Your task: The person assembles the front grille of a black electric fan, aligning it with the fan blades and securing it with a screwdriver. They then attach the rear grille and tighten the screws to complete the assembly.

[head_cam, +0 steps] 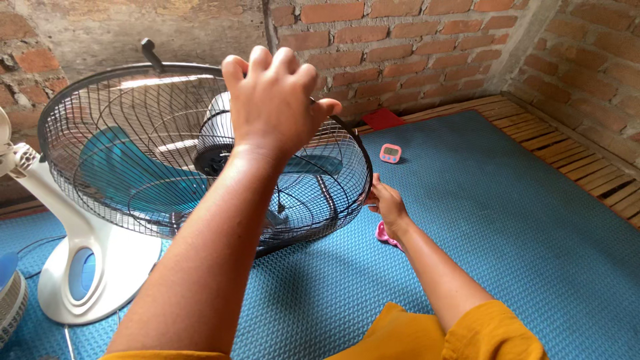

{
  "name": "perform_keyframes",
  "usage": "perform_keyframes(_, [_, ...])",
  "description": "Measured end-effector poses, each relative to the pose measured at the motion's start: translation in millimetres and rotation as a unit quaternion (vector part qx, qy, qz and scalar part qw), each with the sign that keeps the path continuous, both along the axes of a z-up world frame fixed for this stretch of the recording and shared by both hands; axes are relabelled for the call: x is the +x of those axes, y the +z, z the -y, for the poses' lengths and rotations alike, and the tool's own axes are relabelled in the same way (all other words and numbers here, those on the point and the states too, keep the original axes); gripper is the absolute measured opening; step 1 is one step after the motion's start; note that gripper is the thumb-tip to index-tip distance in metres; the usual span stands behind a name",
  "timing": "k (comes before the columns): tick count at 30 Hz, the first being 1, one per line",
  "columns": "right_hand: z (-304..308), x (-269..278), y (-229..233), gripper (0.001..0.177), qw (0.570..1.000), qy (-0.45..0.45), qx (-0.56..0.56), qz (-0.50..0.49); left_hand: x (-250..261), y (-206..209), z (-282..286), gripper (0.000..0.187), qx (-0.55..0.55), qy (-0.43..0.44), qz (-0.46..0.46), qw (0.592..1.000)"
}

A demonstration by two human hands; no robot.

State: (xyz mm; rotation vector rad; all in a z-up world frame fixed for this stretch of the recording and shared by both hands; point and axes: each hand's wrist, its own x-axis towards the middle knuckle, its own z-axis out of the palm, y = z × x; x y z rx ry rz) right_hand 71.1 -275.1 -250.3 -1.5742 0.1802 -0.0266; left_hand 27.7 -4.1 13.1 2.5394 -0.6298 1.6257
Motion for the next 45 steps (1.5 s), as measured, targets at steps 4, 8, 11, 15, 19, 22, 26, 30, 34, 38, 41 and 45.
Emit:
perform_keyframes(4, [-3.3, -17.0, 19.8, 0.048, 0.998, 0.036, 0.045, 0.033, 0.3, 4.1, -17.6, 0.050, 0.010, -0.001, -0.002, 1.000])
perform_keyframes(8, [-4.7, -29.0, 37.5, 0.047, 0.995, 0.044, 0.053, 0.070, 0.8, 2.1, -24.1, 0.047, 0.031, 0.015, -0.002, 0.999])
perform_keyframes(11, [-6.4, -31.4, 49.6, 0.042, 0.995, 0.026, 0.054, 0.082, 1.4, 1.5, -23.6, 0.046, 0.030, 0.021, 0.000, 0.999])
perform_keyframes(15, [-10.5, -29.5, 68.1, 0.033, 0.981, 0.054, 0.025, 0.184, 2.0, 0.1, -22.0, 0.044, 0.025, 0.024, 0.011, 0.999])
perform_keyframes(19, [-21.2, -34.1, 91.1, 0.026, 0.975, 0.056, 0.036, 0.214, 2.1, 0.6, -22.7, 0.042, 0.025, 0.043, 0.015, 0.999])
perform_keyframes(22, [-32.0, -38.6, 105.1, 0.027, 0.974, 0.048, -0.013, 0.220, 0.8, 1.7, -25.8, 0.042, 0.028, 0.049, 0.006, 0.998])
perform_keyframes(26, [-43.4, -41.7, 113.0, 0.039, 0.965, 0.030, -0.113, 0.235, -2.1, 4.1, -26.5, 0.041, 0.025, 0.035, -0.029, 0.999])
perform_keyframes(30, [-45.1, -45.7, 114.3, 0.040, 0.967, 0.014, -0.136, 0.216, -4.2, 2.3, -19.3, 0.041, 0.019, 0.027, -0.023, 0.999])
perform_keyframes(34, [-47.7, -47.0, 114.9, 0.034, 0.967, 0.009, -0.100, 0.234, -9.7, -6.6, -5.8, 0.049, 0.090, 0.003, -0.044, 0.995])
perform_keyframes(38, [-54.9, -49.5, 114.2, 0.030, 0.965, 0.021, -0.059, 0.255, -23.0, -26.4, 18.7, 0.070, 0.210, 0.023, -0.045, 0.976])
perform_keyframes(41, [-56.9, -52.9, 110.6, 0.033, 0.961, 0.015, -0.056, 0.269, -22.4, -34.2, 31.1, 0.078, 0.247, 0.020, -0.106, 0.963])
perform_keyframes(45, [-56.6, -52.9, 107.5, 0.029, 0.952, 0.003, -0.085, 0.296, -16.8, -39.8, 45.5, 0.037, 0.209, -0.022, -0.165, 0.964])
